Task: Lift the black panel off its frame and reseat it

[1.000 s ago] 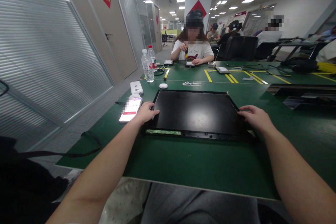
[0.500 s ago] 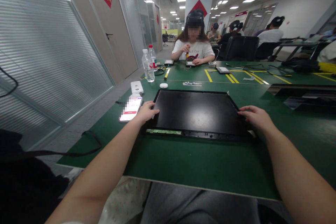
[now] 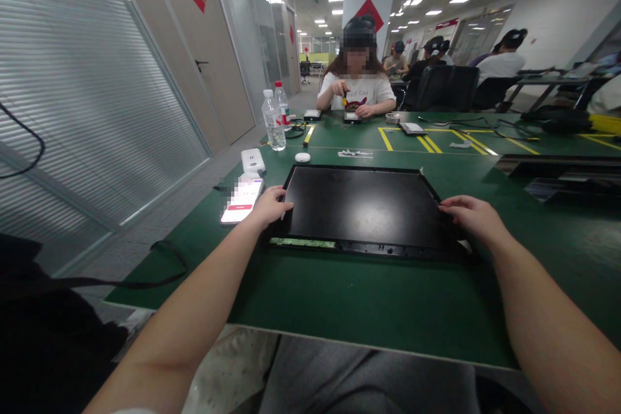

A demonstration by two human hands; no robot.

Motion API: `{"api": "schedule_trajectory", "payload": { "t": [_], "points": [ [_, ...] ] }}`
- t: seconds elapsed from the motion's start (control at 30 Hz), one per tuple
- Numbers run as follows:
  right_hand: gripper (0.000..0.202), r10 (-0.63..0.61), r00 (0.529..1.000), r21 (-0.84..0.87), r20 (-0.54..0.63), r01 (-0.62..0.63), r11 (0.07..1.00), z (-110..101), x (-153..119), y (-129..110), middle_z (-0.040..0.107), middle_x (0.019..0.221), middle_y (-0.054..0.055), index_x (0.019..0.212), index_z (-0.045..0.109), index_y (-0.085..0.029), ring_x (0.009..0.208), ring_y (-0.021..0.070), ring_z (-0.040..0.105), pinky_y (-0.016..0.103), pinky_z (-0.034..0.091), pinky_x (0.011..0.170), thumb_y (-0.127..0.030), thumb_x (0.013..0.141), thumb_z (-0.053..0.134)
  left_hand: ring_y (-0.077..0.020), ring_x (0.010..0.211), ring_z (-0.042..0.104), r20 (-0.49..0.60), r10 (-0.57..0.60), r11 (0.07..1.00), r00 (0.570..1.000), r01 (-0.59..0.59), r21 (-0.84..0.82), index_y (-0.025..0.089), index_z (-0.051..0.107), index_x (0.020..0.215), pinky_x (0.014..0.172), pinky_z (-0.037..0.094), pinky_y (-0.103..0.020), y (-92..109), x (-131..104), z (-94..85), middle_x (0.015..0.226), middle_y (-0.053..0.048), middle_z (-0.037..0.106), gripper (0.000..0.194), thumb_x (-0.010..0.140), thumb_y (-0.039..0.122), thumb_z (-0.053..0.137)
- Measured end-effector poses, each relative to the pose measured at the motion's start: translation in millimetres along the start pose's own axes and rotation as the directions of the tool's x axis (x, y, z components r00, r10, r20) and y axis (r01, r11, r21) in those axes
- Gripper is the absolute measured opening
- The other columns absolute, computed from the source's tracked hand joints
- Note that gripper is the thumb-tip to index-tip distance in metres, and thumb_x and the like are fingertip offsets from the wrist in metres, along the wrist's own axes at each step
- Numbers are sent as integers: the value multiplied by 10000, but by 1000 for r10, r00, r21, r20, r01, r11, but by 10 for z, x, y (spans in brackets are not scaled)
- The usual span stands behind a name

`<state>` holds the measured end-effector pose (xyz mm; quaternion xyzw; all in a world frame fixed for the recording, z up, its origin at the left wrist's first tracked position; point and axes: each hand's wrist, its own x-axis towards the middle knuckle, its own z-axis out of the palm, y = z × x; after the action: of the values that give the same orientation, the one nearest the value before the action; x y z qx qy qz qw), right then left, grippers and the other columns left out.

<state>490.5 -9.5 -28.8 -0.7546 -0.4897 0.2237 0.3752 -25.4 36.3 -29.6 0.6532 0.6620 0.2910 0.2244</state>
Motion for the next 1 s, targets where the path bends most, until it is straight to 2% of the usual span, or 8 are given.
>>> {"api": "schedule_trajectory", "payload": {
  "t": [0.2, 0.33, 0.5, 0.57, 0.63, 0.73, 0.83, 1.0],
  "points": [
    [225, 55, 998, -33, 26, -54, 998, -26, -41, -85, 710, 726, 51, 898, 792, -237, 681, 239, 655, 412, 559, 724, -373, 720, 774, -389, 1484, 618, 24, 17, 997, 1000, -18, 74, 155, 839, 1221, 1254, 464, -419, 23, -9, -18, 1651, -176, 604, 466, 793, 335, 810],
    [191, 11, 1000, -23, 5, -11, 1000, -6, -36, -76, 737, 745, 53, 849, 787, -243, 655, 225, 642, 407, 562, 714, -359, 699, 762, -409, 1505, 598, 48, 44, 991, 998, -49, 123, 173, 825, 1268, 1280, 440, -451, 44, -18, -27, 1646, -178, 609, 504, 796, 349, 808],
    [160, 16, 1000, -67, -13, -17, 998, 5, -63, -101, 773, 819, 58, 853, 789, -252, 673, 225, 662, 411, 571, 766, -332, 719, 752, -440, 1583, 506, 120, 119, 975, 986, -139, 176, 158, 738, 1459, 1319, 378, -518, 122, -98, -66, 1662, -215, 588, 697, 812, 403, 824],
    [144, 30, 999, -87, -13, -31, 996, 2, -77, -118, 774, 829, 64, 859, 791, -254, 694, 231, 675, 410, 568, 777, -332, 744, 750, -466, 1620, 444, 156, 158, 963, 975, -188, 195, 142, 717, 1496, 1331, 346, -546, 166, -146, -114, 1715, -240, 525, 745, 816, 420, 841],
    [136, 29, 999, -92, -19, -31, 995, 1, -80, -120, 772, 820, 65, 850, 788, -255, 693, 231, 677, 409, 568, 776, -340, 752, 748, -472, 1631, 423, 211, 212, 944, 954, -255, 207, 170, 739, 1480, 1336, 327, -559, 208, -191, -183, 1751, -222, 492, 717, 816, 417, 857],
    [163, -5, 999, -76, -39, 2, 997, 11, -65, -88, 772, 785, 57, 833, 790, -255, 658, 225, 663, 407, 572, 751, -370, 725, 750, -412, 1590, 505, 337, 278, 915, 900, -355, 192, 260, 783, 1429, 1317, 365, -510, 253, -239, -301, 1745, -143, 532, 648, 808, 424, 866],
    [189, -33, 998, -65, -58, 29, 997, 26, -47, -46, 777, 766, 52, 820, 796, -256, 629, 220, 653, 402, 570, 723, -395, 700, 748, -400, 1571, 534, 432, 286, 898, 855, -397, 191, 303, 793, 1420, 1303, 380, -497, 277, -265, -385, 1755, -109, 528, 648, 795, 454, 867],
    [186, -23, 998, -74, -59, 19, 997, 35, -32, -13, 784, 766, 53, 810, 793, -259, 625, 221, 652, 401, 565, 713, -396, 695, 741, -419, 1563, 540, 441, 252, 896, 861, -379, 229, 312, 799, 1412, 1295, 377, -516, 297, -283, -420, 1759, -119, 520, 680, 756, 459, 900]
  ]
}}
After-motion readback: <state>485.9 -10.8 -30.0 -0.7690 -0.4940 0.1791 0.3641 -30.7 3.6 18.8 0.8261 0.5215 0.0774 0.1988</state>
